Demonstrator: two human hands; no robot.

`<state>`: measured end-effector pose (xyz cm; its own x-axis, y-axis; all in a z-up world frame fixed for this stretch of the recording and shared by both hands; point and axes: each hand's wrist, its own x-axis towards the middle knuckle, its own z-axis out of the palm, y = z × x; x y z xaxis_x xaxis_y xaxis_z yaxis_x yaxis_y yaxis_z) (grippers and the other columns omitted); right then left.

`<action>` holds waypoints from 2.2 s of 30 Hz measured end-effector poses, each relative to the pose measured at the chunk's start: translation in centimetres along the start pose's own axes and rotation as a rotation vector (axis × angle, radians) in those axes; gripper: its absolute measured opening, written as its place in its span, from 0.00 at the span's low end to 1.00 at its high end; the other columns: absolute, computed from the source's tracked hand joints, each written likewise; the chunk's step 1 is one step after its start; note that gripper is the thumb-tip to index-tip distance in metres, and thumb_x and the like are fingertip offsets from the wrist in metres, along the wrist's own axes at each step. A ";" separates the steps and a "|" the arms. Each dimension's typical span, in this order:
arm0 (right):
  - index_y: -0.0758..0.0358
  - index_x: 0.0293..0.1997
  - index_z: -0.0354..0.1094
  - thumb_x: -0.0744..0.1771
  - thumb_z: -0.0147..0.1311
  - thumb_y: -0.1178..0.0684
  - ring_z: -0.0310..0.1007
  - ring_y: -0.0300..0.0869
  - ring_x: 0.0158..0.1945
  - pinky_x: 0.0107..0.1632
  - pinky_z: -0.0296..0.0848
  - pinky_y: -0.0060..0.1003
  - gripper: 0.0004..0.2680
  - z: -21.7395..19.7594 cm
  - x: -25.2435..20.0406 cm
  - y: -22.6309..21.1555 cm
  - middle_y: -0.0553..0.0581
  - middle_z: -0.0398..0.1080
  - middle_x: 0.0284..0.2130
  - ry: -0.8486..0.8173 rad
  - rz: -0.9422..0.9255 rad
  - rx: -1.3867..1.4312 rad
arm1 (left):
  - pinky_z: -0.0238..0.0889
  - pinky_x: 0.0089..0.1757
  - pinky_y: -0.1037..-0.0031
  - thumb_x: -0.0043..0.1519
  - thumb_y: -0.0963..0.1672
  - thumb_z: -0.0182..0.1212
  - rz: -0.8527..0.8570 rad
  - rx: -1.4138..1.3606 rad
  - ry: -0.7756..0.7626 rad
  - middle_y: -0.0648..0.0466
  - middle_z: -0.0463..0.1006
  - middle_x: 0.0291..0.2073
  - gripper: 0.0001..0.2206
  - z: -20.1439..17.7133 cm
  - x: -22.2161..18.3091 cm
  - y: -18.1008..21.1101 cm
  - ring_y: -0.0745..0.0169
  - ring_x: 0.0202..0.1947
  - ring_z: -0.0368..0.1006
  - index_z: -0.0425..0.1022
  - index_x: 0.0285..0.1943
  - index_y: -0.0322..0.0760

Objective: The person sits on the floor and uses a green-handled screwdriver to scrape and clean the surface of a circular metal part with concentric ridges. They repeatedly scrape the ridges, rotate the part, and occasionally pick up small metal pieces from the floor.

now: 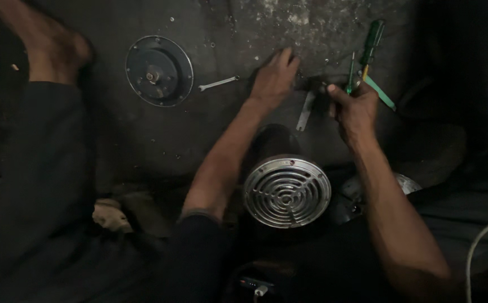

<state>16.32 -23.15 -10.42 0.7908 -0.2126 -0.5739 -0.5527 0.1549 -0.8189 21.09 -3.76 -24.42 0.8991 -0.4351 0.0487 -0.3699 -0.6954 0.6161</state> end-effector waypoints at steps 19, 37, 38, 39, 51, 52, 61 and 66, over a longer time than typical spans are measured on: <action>0.66 0.39 0.76 0.63 0.66 0.59 0.69 0.39 0.35 0.35 0.70 0.37 0.06 -0.5 -13.5 -5.7 0.52 0.69 0.33 -0.408 -0.369 -0.644 | 0.66 0.53 0.57 0.59 0.43 0.70 -0.103 -0.105 0.373 0.44 0.79 0.48 0.17 -0.7 -2.5 -2.7 0.41 0.52 0.75 0.75 0.56 0.34; 0.69 0.48 0.71 0.61 0.66 0.50 0.79 0.46 0.33 0.33 0.76 0.43 0.16 4.4 -13.6 -10.0 0.62 0.77 0.34 -0.320 -0.028 -0.916 | 0.68 0.50 0.57 0.62 0.44 0.66 -0.220 -0.212 0.227 0.42 0.79 0.48 0.12 -6.1 -3.9 -0.6 0.42 0.50 0.75 0.77 0.54 0.39; 0.68 0.50 0.72 0.61 0.65 0.50 0.79 0.46 0.34 0.34 0.76 0.43 0.16 4.3 -13.7 -10.0 0.61 0.77 0.35 -0.337 -0.051 -0.923 | 0.67 0.51 0.56 0.61 0.44 0.66 -0.161 -0.139 0.242 0.40 0.76 0.51 0.13 -5.8 -3.9 -0.4 0.39 0.52 0.74 0.77 0.54 0.39; 0.67 0.53 0.69 0.61 0.66 0.50 0.80 0.46 0.34 0.34 0.77 0.43 0.19 4.3 -13.7 -10.0 0.61 0.77 0.37 -0.310 0.016 -0.912 | 0.67 0.51 0.55 0.60 0.44 0.66 -0.100 -0.068 0.257 0.38 0.74 0.53 0.14 -5.5 -3.8 0.0 0.37 0.54 0.72 0.77 0.55 0.40; 0.67 0.50 0.73 0.60 0.68 0.51 0.81 0.44 0.35 0.38 0.77 0.42 0.17 3.4 -12.0 -9.3 0.62 0.79 0.35 -0.364 0.054 -0.799 | 0.69 0.48 0.57 0.57 0.41 0.59 0.142 0.070 -0.085 0.43 0.72 0.52 0.12 -1.8 0.7 0.6 0.41 0.55 0.71 0.79 0.49 0.41; 0.67 0.51 0.72 0.60 0.68 0.51 0.80 0.45 0.34 0.37 0.76 0.42 0.17 3.3 -12.0 -9.3 0.62 0.79 0.34 -0.353 0.053 -0.797 | 0.69 0.48 0.57 0.59 0.41 0.59 0.141 0.079 -0.125 0.44 0.73 0.52 0.11 -1.5 0.9 0.4 0.42 0.55 0.71 0.79 0.49 0.40; 0.67 0.49 0.72 0.60 0.68 0.53 0.81 0.44 0.37 0.39 0.77 0.42 0.16 3.1 -11.8 -9.7 0.61 0.78 0.35 -0.396 0.045 -0.748 | 0.71 0.45 0.59 0.59 0.41 0.58 0.287 0.148 -0.207 0.48 0.72 0.53 0.12 -1.6 2.1 0.2 0.48 0.54 0.72 0.77 0.51 0.40; 0.68 0.50 0.72 0.60 0.68 0.53 0.80 0.47 0.37 0.40 0.76 0.44 0.16 3.0 -11.6 -9.7 0.63 0.78 0.35 -0.401 0.042 -0.785 | 0.71 0.45 0.60 0.58 0.41 0.58 0.274 0.121 -0.247 0.47 0.72 0.54 0.15 -2.8 2.1 0.8 0.46 0.54 0.72 0.77 0.54 0.39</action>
<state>13.27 -19.26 4.21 0.7171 0.1557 -0.6794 -0.4878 -0.5842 -0.6487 23.36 -3.64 -21.62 0.6852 -0.7283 -0.0010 -0.6268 -0.5905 0.5084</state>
